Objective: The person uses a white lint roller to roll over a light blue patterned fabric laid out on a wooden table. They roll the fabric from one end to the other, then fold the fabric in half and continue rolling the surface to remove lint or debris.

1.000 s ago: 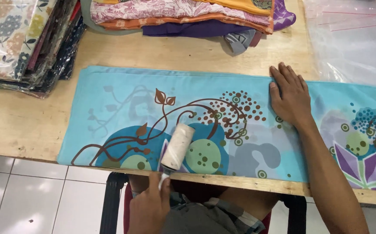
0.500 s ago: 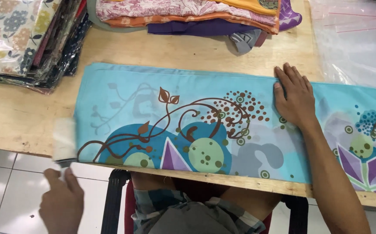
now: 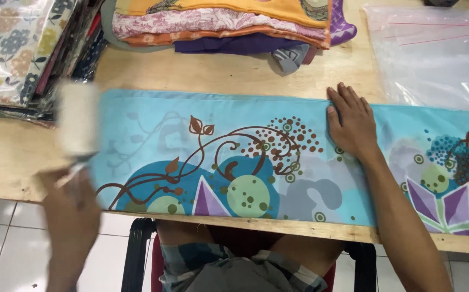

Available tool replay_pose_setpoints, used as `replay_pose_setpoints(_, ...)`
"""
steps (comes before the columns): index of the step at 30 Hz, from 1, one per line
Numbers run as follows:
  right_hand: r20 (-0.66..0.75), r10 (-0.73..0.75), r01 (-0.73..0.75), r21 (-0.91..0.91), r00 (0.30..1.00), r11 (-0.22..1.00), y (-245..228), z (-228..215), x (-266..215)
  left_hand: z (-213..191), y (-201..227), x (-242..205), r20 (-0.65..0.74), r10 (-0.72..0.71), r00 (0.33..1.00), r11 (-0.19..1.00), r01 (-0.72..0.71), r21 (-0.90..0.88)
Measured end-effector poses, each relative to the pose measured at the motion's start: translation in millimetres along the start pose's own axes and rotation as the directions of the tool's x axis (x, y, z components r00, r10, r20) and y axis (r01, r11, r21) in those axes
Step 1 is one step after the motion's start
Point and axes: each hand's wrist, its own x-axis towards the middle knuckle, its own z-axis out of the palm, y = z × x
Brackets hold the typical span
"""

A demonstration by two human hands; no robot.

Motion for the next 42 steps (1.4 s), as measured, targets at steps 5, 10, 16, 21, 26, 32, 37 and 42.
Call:
replay_pose_setpoints(5,-0.004,0.062,-0.062,-0.046,0.998,0.997,9.5,10.2,0.6,78.7,111.4,46.7,0.17,0.551,0.817,0.832,-0.553,-0.043)
replay_pose_setpoints(10,-0.033,0.038,-0.038,-0.02,0.999,0.999,7.7,5.9,-1.5,168.5,193.6,108.1,0.412,0.724,0.553,0.589,-0.807,0.049)
replay_pose_setpoints(16,-0.034,0.059,-0.06,-0.004,0.998,0.998,6.8,8.0,-2.7,264.9,193.4,168.3,0.298,0.832,0.468,0.445,-0.884,0.144)
replay_pose_setpoints(21,-0.137,0.015,-0.006,0.07,0.99,0.998,6.9,6.0,-1.5,262.4,202.4,143.5,0.063,0.857,0.511,0.497,-0.853,0.162)
replay_pose_setpoints(26,-0.425,-0.089,0.18,0.178,0.901,0.967,-13.8,-12.8,-18.5,255.3,221.7,49.9,-0.069,0.861,0.503,0.502,-0.864,-0.043)
replay_pose_setpoints(32,-0.142,-0.2,0.211,0.071,0.97,0.975,-37.0,-17.9,-76.4,207.9,211.2,-20.6,0.425,0.869,0.253,0.381,-0.891,-0.248)
replay_pose_setpoints(37,0.126,-0.054,0.07,-0.125,0.991,0.99,-38.3,-21.8,-101.9,185.4,198.1,-0.3,0.569,0.774,0.279,0.452,-0.872,-0.188)
replay_pose_setpoints(42,0.12,-0.021,0.035,-0.117,0.993,0.993,-38.1,-18.7,-101.6,172.0,101.2,55.5,0.3,0.86,0.413,0.415,-0.908,0.058)
